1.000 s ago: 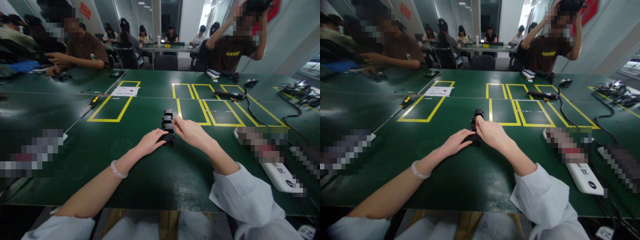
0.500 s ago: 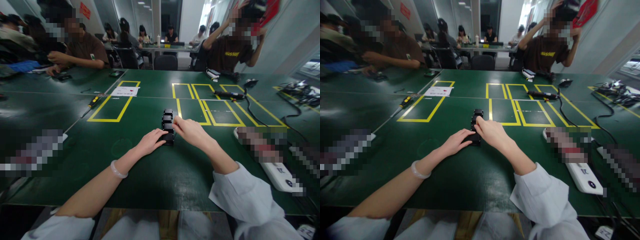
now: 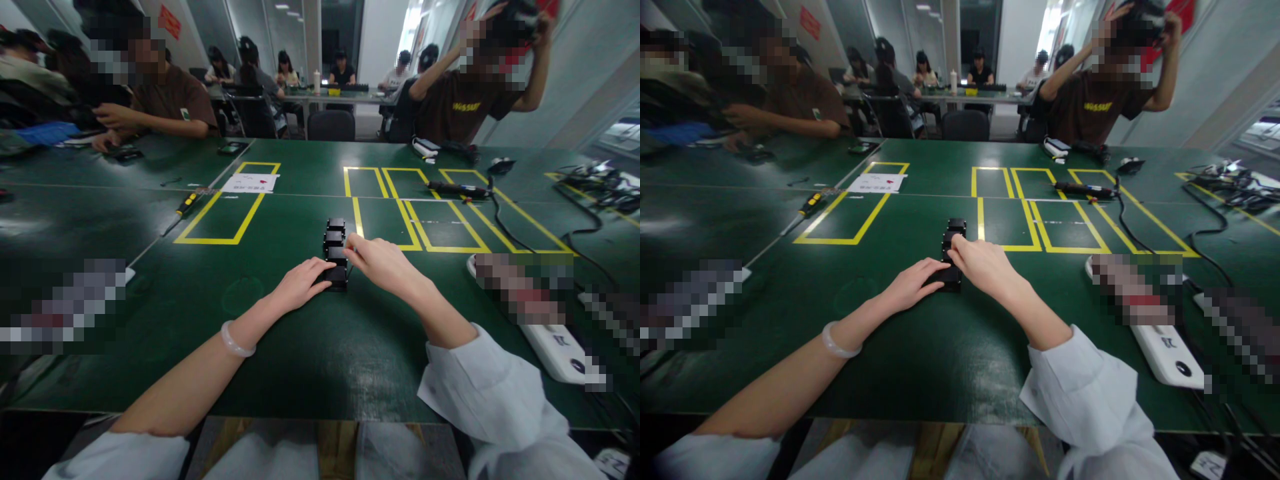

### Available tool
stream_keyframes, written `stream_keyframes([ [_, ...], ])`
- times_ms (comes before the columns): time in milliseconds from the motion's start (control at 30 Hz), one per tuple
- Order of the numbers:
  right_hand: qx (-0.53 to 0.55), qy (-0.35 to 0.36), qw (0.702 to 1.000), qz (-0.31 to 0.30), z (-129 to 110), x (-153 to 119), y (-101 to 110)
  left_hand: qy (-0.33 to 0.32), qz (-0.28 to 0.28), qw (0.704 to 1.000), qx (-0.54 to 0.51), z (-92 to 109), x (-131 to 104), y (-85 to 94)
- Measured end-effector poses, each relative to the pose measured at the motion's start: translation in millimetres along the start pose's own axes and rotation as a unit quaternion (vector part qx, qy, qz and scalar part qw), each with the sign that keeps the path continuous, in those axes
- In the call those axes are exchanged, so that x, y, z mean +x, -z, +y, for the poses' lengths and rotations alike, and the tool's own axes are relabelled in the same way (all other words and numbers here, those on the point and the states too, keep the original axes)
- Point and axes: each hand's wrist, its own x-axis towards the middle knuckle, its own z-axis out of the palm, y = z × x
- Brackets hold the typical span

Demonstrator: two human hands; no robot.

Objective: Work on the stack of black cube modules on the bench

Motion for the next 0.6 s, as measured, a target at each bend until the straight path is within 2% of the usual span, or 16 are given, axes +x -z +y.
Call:
stream_keyframes([
  [600,0.002,0.007,1.000,-0.011,-0.4,-0.1,0.5,-0.002,0.001,1.000,0.001,0.0,-0.3,-0.4],
])
